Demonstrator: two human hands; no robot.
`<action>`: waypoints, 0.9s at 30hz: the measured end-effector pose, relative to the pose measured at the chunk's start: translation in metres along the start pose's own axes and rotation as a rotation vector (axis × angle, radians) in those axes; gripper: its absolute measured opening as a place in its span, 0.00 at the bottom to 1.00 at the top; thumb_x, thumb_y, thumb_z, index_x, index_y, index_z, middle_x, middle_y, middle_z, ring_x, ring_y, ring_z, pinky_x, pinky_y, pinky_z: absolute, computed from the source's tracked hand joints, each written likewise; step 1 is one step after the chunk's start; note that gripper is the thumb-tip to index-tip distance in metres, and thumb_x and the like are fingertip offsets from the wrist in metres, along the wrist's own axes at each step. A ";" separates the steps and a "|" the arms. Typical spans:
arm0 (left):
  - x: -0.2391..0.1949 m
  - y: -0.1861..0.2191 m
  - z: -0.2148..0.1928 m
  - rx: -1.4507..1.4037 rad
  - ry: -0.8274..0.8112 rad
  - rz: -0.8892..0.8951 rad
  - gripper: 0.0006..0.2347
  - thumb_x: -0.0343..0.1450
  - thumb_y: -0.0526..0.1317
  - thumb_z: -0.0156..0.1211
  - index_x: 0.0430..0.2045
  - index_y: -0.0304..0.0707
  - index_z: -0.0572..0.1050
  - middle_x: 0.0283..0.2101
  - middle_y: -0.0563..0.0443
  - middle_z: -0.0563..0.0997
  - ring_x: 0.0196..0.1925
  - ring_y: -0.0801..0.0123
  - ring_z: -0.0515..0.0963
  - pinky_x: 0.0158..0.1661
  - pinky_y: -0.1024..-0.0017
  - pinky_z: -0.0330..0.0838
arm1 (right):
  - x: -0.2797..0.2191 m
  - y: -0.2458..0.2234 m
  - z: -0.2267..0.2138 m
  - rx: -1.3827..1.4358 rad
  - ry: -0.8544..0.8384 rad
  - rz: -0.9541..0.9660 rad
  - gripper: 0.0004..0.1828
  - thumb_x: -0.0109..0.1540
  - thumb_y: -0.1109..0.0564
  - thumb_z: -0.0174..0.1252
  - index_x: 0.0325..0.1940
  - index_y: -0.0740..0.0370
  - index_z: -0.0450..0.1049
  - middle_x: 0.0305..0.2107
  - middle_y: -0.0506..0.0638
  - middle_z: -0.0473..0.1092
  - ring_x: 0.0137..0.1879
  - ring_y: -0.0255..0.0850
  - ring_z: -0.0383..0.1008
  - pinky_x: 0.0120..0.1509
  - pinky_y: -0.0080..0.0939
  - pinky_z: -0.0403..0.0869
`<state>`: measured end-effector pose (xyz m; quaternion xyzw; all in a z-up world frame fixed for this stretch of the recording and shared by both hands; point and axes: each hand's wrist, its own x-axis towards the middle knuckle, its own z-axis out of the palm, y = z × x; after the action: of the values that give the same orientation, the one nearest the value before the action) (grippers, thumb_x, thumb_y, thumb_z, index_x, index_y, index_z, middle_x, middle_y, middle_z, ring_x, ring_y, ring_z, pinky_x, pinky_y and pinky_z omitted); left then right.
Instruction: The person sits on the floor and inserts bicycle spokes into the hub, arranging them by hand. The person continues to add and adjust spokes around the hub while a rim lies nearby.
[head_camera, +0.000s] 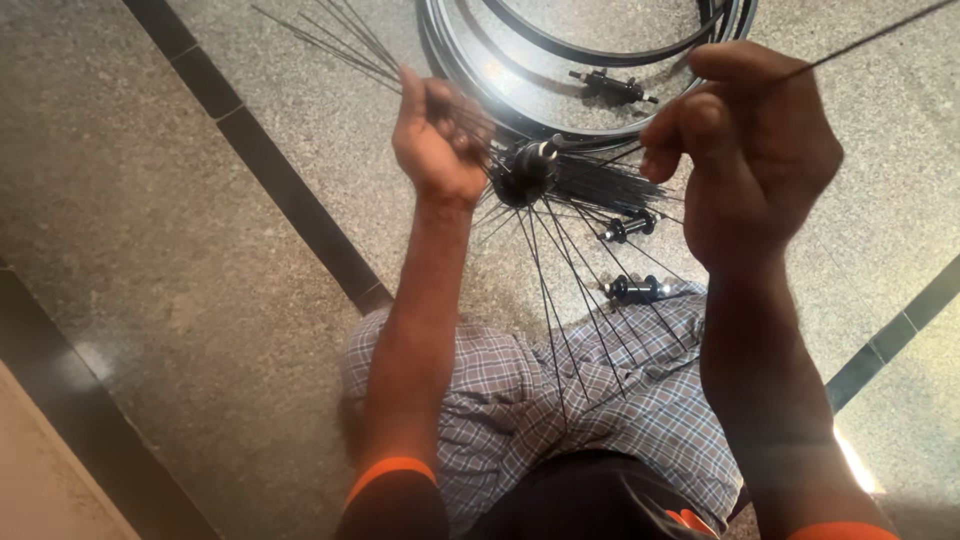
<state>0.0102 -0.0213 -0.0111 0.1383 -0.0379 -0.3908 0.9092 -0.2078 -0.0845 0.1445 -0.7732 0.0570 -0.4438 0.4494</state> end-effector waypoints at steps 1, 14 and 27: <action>0.000 0.000 -0.001 0.001 -0.004 -0.002 0.20 0.80 0.52 0.51 0.20 0.42 0.71 0.15 0.59 0.65 0.12 0.75 0.62 0.14 0.76 0.62 | -0.001 0.000 0.002 -0.004 -0.002 0.013 0.10 0.81 0.59 0.53 0.63 0.68 0.69 0.29 0.59 0.74 0.27 0.39 0.74 0.29 0.33 0.72; 0.000 -0.004 -0.002 -0.051 -0.011 -0.019 0.19 0.80 0.50 0.51 0.20 0.41 0.72 0.19 0.58 0.67 0.13 0.78 0.62 0.13 0.78 0.61 | 0.008 0.002 -0.012 0.041 0.014 0.005 0.09 0.83 0.58 0.51 0.62 0.69 0.69 0.29 0.62 0.73 0.25 0.42 0.73 0.27 0.36 0.72; -0.003 -0.005 0.000 0.024 -0.033 0.014 0.19 0.80 0.51 0.51 0.19 0.42 0.71 0.17 0.58 0.66 0.12 0.76 0.63 0.14 0.76 0.62 | 0.022 0.009 0.003 -0.307 -0.245 0.095 0.09 0.77 0.59 0.52 0.60 0.66 0.70 0.38 0.58 0.76 0.37 0.40 0.81 0.36 0.35 0.80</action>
<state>0.0043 -0.0225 -0.0128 0.1424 -0.0588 -0.3863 0.9094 -0.1893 -0.0984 0.1512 -0.8772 0.1052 -0.3109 0.3503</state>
